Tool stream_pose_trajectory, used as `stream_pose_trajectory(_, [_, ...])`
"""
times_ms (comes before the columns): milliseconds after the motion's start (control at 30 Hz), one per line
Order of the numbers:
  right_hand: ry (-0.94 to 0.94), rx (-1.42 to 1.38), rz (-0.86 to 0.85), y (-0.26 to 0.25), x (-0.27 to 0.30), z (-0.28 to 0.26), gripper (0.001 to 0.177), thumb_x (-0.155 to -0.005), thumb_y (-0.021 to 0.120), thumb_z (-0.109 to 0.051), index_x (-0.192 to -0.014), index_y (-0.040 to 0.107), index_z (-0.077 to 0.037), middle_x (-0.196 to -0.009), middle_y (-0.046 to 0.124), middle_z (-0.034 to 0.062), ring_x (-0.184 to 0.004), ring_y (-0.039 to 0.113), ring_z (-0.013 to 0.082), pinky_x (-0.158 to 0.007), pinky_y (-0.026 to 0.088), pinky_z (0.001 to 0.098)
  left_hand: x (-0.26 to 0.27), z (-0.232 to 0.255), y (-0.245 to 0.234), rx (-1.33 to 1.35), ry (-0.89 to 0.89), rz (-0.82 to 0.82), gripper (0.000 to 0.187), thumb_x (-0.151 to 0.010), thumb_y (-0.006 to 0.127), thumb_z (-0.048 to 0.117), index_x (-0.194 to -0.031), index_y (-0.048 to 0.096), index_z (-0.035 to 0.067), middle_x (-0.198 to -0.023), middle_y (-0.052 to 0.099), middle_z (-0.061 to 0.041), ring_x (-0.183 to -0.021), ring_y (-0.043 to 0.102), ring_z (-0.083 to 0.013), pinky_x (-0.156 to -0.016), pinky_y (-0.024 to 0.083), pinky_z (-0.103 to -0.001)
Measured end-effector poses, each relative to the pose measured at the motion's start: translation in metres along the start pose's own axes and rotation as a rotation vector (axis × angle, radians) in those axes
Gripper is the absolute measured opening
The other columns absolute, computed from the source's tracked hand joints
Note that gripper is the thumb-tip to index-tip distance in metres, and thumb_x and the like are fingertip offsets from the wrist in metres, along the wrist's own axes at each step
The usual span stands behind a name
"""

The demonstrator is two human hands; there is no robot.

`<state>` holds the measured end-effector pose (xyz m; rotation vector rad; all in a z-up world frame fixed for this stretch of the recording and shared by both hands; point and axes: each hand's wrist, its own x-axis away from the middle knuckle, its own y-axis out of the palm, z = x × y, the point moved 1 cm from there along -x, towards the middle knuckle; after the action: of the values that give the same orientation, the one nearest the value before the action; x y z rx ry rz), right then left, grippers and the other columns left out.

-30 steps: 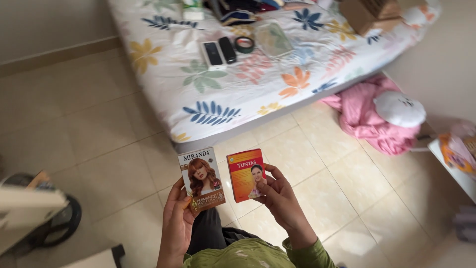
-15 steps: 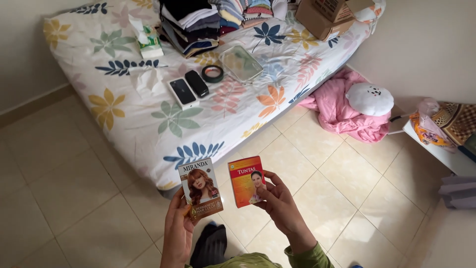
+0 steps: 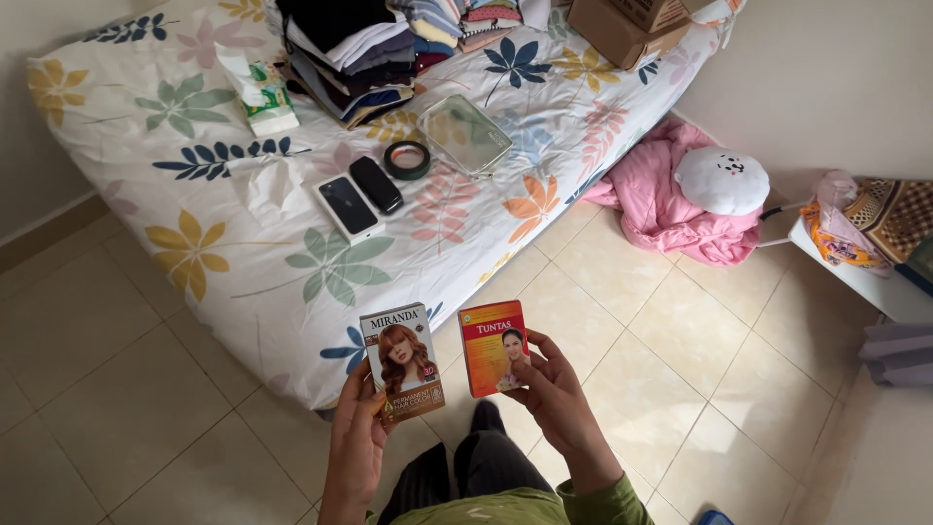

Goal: The person repeatedly takes items from a cluttered cabinet and places them on a nearby bed. Items handled include a black case, a roll of tape, a phone box, a plastic container, small boxes, hair clips, and a purple box. The person walks back and forth between the cabinet and the bed multiple times.

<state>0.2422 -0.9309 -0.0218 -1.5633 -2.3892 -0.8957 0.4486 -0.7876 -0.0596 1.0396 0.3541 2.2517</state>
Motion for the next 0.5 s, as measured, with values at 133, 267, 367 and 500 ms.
stream_pose_trajectory(133, [-0.014,0.003,-0.015,-0.011,-0.037,-0.012,0.047,-0.095,0.062,-0.011,-0.139,0.049,-0.004,-0.115,0.073,0.0231,-0.1,0.071,0.0316,-0.084,0.062,0.0449,-0.029,0.006,0.024,-0.03,0.016,-0.069,0.059,-0.097,0.044,0.006,-0.156,0.045,0.012,-0.143,0.061,-0.008,-0.119,0.06,-0.0233,-0.088,0.048,-0.039])
stream_pose_trajectory(267, [-0.024,-0.011,-0.031,-0.03,-0.087,-0.031,0.046,-0.095,0.062,-0.011,-0.138,0.049,-0.003,-0.115,0.072,0.0226,-0.098,0.072,0.0314,-0.084,0.062,0.0458,-0.072,-0.001,0.052,-0.029,0.011,-0.038,0.054,-0.097,0.049,0.007,-0.151,0.048,0.013,-0.134,0.063,-0.008,-0.111,0.062,-0.0218,-0.08,0.049,-0.037])
stream_pose_trajectory(367, [-0.014,0.028,-0.042,-0.045,-0.13,-0.047,0.048,-0.095,0.064,-0.012,-0.14,0.049,-0.003,-0.107,0.074,0.0207,-0.097,0.073,0.0321,-0.081,0.063,0.0478,-0.105,-0.003,0.082,-0.004,0.02,0.047,0.051,-0.096,0.052,0.005,-0.147,0.048,0.008,-0.143,0.061,-0.007,-0.12,0.061,-0.023,-0.084,0.048,-0.037])
stream_pose_trajectory(500, [0.042,0.115,-0.057,-0.056,-0.184,-0.081,0.048,-0.093,0.066,-0.014,-0.138,0.053,-0.002,-0.105,0.075,0.0184,-0.09,0.074,0.0293,-0.08,0.063,0.0447,-0.131,0.002,0.128,-0.038,0.023,0.072,0.051,-0.097,0.052,0.007,-0.148,0.051,0.009,-0.138,0.065,-0.007,-0.114,0.063,-0.0206,-0.079,0.047,-0.032])
